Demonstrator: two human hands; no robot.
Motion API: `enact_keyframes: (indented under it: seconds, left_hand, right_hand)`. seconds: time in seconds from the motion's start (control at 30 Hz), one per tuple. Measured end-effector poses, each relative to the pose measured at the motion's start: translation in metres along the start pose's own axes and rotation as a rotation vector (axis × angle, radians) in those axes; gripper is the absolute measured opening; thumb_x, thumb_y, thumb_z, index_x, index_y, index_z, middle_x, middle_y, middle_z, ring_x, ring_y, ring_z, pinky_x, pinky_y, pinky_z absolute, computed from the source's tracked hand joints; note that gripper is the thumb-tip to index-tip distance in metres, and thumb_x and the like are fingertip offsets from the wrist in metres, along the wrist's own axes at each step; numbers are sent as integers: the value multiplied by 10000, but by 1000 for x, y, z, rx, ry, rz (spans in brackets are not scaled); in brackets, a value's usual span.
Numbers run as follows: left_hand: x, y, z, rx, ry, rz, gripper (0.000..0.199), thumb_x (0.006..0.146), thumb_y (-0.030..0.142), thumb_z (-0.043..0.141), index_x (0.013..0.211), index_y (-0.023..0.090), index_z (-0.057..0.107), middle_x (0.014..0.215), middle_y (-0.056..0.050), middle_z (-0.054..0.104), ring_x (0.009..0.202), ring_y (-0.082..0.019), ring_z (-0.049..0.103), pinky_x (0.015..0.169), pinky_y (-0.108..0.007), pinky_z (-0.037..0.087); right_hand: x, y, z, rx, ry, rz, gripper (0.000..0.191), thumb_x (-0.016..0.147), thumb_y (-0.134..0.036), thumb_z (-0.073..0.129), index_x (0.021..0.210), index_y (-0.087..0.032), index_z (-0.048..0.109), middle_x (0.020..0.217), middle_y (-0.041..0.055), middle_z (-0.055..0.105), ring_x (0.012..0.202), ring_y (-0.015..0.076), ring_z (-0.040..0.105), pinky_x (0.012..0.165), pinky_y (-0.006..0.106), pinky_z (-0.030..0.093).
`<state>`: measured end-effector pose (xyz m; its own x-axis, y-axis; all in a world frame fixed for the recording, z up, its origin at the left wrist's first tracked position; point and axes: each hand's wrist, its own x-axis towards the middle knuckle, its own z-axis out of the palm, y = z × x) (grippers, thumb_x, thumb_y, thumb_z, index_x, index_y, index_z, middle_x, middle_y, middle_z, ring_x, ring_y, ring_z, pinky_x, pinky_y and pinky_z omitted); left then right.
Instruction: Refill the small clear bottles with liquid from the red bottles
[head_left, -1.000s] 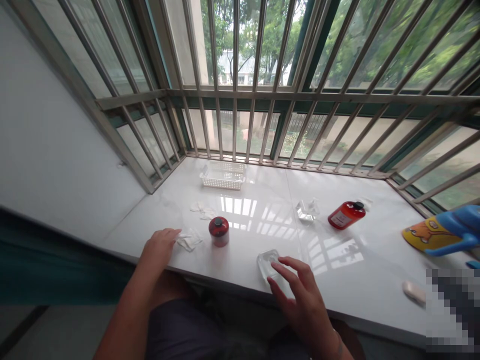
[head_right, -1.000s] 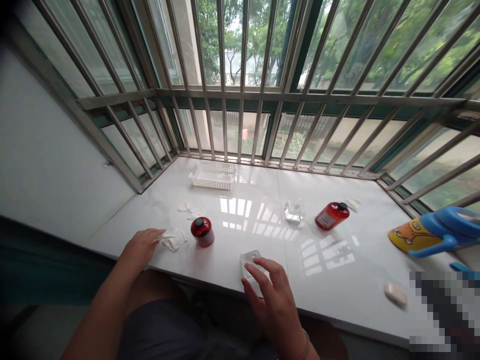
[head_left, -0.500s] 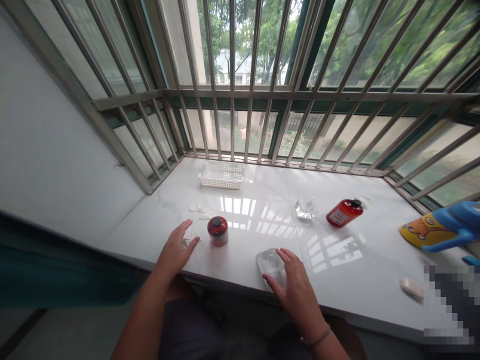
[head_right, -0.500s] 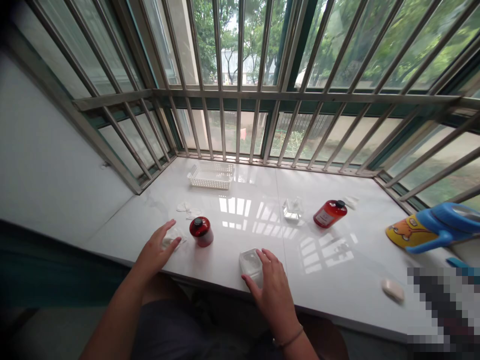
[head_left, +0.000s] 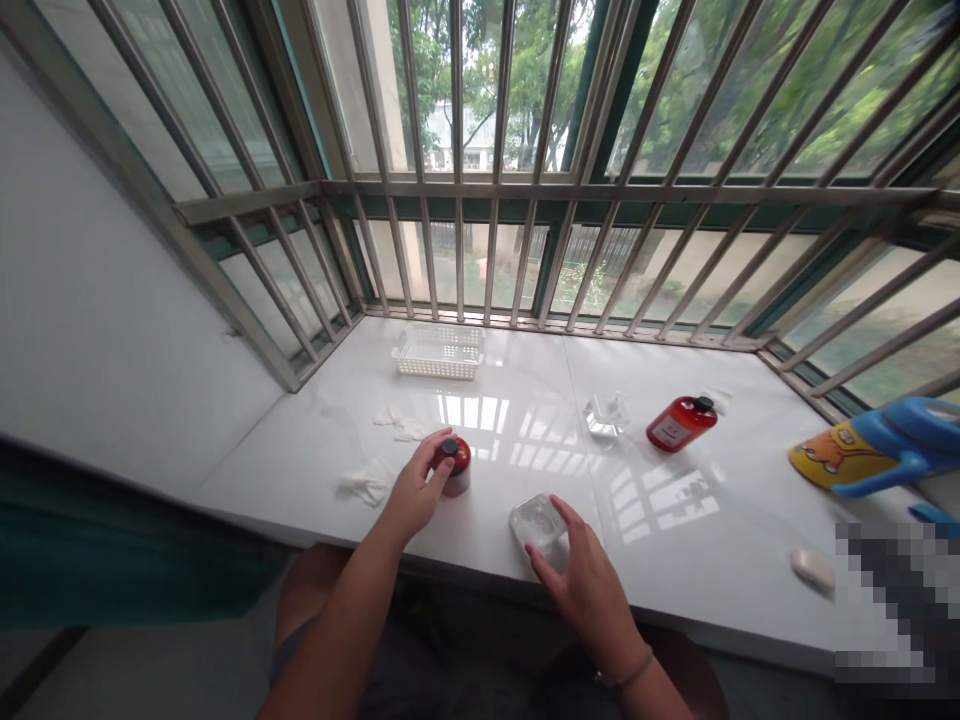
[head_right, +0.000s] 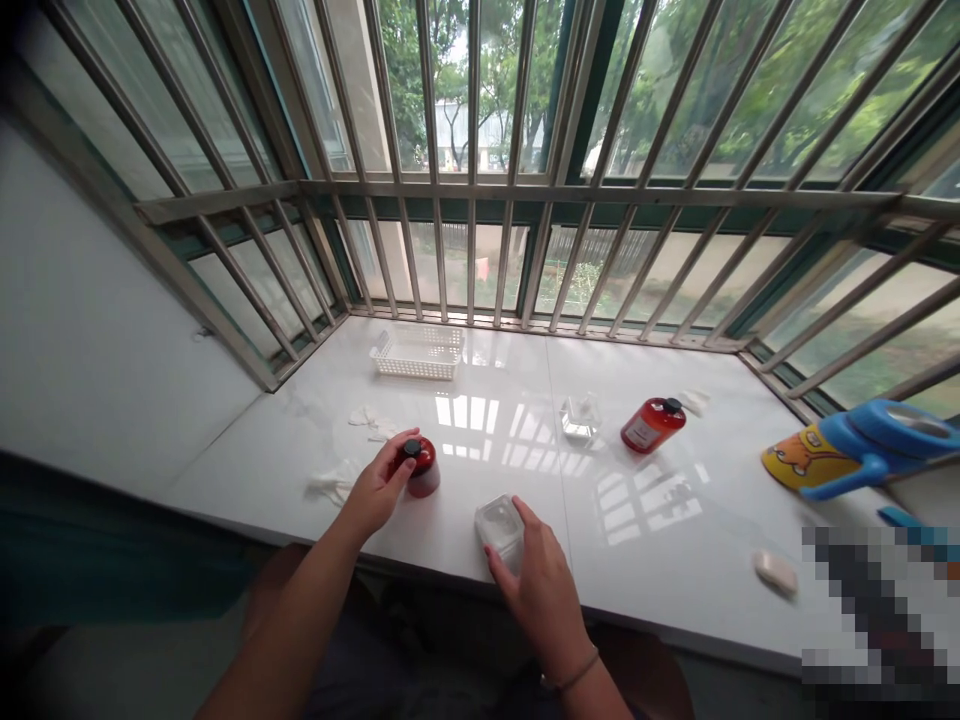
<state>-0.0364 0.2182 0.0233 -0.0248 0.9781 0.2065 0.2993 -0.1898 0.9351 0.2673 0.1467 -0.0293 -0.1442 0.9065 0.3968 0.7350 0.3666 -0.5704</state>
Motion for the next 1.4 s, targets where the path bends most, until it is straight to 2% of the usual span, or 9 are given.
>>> enact_keyframes:
  seconds: [0.2,0.43,0.53,0.67,0.8,0.97,1.1,1.27,1.4]
  left_hand:
    - [-5,6,17,-26,-35,18,320,1074,385,591,1364,264,648,1573,-115,592,1474,-289,567,1275,-488,412]
    - [5,12,15,22,-86,51,377,1073,361,551,1431,273,628,1522,-109,606,1455,-288,559,1297,-501,383]
    - [6,12,15,14,-79,65,340,1062,369,565,1368,264,668,1501,-112,616,1451,-300,560,1290,-512,401]
    - [4,13,19,-93,-78,-34,314,1051,423,608,1308,249,655,1543,-121,600,1417,-309,597,1204,-525,507]
    - [4,13,24,-244,-6,-115,300,983,442,719,1148,232,582,1538,-144,621,1343,-293,664,1122,-523,573]
    - [7,17,23,-221,-29,-113,443,950,443,754,1312,260,578,1530,-136,630,1388,-295,643,1215,-549,494]
    - [8,19,22,-255,-30,-134,372,929,460,771,1171,234,601,1530,-154,634,1358,-309,668,1158,-540,542]
    - [9,18,22,-258,-32,-159,454,909,445,801,1259,245,590,1530,-146,634,1368,-300,659,1182,-531,524]
    - [10,17,23,-311,-10,-163,396,885,440,826,1130,237,589,1506,-145,652,1363,-312,664,1143,-528,555]
  right_hand:
    - [-5,3,-3,15,18,70,689,1040,-513,658,1623,-274,381,1510,156,636,1363,351,660,1108,567,603]
    - [-3,3,-4,-18,39,37,670,1038,-487,656,1609,-256,394,1442,149,672,1310,345,684,1085,559,614]
    - [-3,1,-4,-24,48,20,661,1044,-472,647,1612,-255,388,1432,151,675,1297,346,689,1074,564,618]
    - [-3,0,-4,-26,71,13,649,1048,-475,639,1611,-263,397,1423,152,684,1281,352,700,1052,569,629]
    - [-2,-1,-4,-20,75,8,648,1047,-470,643,1607,-256,399,1424,157,683,1278,350,700,1048,559,630]
    - [-3,0,-3,-13,53,23,652,1046,-444,645,1615,-267,380,1440,146,668,1302,342,681,1073,563,615]
    - [-4,1,-3,-11,47,30,652,1046,-429,644,1618,-273,374,1454,139,663,1313,339,674,1085,562,607]
    - [-5,2,-1,-5,38,31,652,1050,-427,639,1618,-266,363,1470,146,651,1330,344,660,1104,570,595]
    - [-5,3,0,-1,38,32,640,1058,-441,626,1616,-273,361,1470,149,652,1335,345,654,1115,570,589]
